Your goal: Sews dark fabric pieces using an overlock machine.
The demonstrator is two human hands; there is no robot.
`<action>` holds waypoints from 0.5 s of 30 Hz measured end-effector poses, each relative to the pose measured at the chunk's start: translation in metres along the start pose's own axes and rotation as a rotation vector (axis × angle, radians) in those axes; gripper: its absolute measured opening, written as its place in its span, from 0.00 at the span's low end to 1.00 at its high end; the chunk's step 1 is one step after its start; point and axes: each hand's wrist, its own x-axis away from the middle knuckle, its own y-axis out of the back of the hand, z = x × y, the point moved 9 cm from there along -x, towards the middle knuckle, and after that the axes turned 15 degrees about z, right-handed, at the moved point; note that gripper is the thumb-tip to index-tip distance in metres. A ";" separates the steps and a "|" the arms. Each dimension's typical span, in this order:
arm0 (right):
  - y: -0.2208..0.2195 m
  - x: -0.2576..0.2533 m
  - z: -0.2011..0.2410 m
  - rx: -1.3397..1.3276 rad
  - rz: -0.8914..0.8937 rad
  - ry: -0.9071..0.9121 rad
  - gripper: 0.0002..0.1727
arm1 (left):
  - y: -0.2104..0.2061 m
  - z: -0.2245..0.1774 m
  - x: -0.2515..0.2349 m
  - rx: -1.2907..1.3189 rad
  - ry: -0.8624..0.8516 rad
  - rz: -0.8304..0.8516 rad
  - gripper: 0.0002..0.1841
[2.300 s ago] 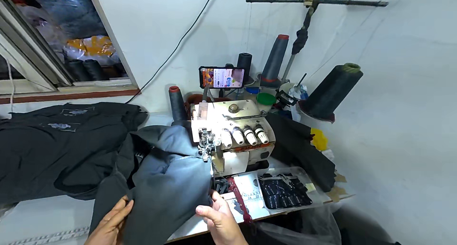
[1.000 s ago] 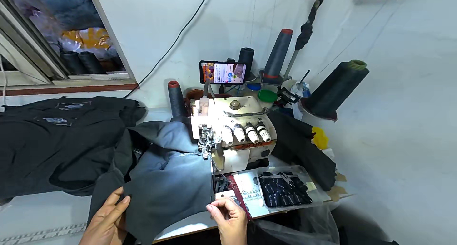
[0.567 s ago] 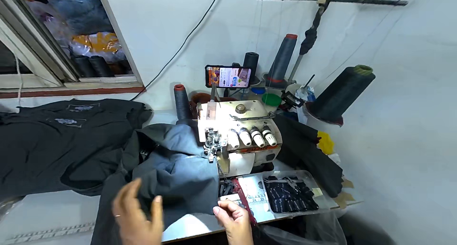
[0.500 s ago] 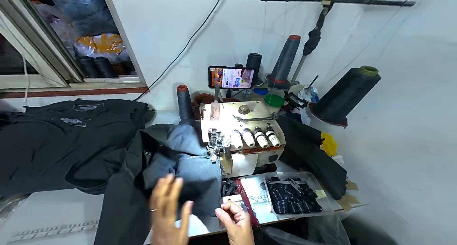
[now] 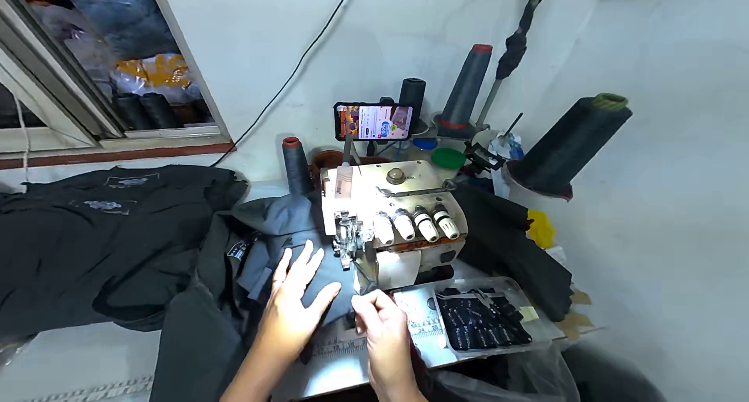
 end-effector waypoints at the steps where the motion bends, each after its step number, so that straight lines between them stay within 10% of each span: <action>1: 0.001 -0.009 -0.003 0.002 -0.029 -0.045 0.13 | 0.000 0.002 -0.008 0.022 0.013 0.028 0.33; 15: -0.003 -0.031 -0.019 -0.015 -0.065 -0.135 0.24 | 0.008 0.023 -0.061 0.268 0.139 0.330 0.30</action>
